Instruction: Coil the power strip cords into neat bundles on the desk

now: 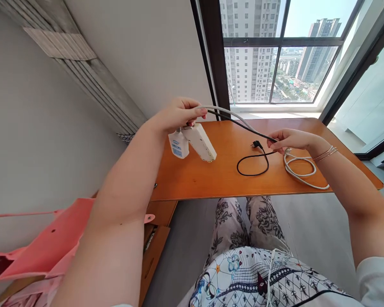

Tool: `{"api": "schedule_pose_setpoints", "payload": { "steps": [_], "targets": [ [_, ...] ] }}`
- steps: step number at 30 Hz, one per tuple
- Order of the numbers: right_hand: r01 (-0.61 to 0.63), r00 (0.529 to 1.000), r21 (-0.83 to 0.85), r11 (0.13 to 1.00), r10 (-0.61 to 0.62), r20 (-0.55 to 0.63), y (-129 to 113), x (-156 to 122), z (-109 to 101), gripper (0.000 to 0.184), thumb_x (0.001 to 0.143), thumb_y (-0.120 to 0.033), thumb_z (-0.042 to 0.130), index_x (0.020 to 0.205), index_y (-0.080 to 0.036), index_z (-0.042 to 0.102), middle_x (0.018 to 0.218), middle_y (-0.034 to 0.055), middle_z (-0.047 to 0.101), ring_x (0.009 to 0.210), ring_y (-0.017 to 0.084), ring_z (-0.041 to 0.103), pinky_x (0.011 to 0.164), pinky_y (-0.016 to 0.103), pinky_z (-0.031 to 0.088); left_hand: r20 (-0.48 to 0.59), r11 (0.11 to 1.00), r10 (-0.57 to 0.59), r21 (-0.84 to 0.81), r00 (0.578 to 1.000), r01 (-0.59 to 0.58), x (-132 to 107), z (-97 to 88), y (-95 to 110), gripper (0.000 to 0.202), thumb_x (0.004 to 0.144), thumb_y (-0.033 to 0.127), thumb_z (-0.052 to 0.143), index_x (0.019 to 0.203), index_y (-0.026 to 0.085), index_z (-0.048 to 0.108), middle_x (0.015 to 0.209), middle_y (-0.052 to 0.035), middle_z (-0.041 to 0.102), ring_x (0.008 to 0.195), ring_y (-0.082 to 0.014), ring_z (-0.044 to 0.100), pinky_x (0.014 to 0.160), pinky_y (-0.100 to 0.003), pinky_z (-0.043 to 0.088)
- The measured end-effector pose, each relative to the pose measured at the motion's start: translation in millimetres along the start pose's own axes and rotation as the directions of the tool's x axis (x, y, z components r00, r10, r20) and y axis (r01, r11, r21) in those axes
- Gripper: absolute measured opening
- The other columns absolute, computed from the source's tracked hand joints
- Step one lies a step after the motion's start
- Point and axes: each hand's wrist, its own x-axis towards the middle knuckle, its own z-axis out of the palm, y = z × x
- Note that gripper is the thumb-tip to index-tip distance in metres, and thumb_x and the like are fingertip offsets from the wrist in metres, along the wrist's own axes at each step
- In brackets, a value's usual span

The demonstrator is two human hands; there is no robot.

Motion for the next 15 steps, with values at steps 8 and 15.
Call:
{"api": "schedule_pose_setpoints", "payload": {
  "steps": [8,15],
  "targets": [
    [-0.627,0.488,-0.535,0.566,-0.251,-0.836,-25,-32,-52,0.017,0.091,-0.024,0.061,0.106,-0.02,0.068,0.096,0.0087,0.073,0.087,0.024,0.064,0.072,0.035,0.039,-0.087,0.974,-0.044,-0.225,0.995,0.023,-17,8.3,0,0.028,0.094,0.019,0.057,0.066,0.017,0.054,0.051,0.0061,0.026,0.048,-0.0062,0.024,0.053,-0.023,0.029],
    [-0.767,0.358,-0.324,0.554,-0.048,-0.932,-11,-82,-86,0.009,0.091,-0.02,0.063,0.098,-0.021,0.069,0.106,0.0128,0.073,0.095,0.024,0.062,0.074,0.036,0.039,-0.296,0.957,-0.048,-0.286,0.954,-0.041,-22,-19.6,-2,0.03,0.092,0.012,0.052,0.062,0.017,0.053,0.045,0.0064,0.02,0.047,-0.0067,0.016,0.052,-0.022,0.028]
  ]
}}
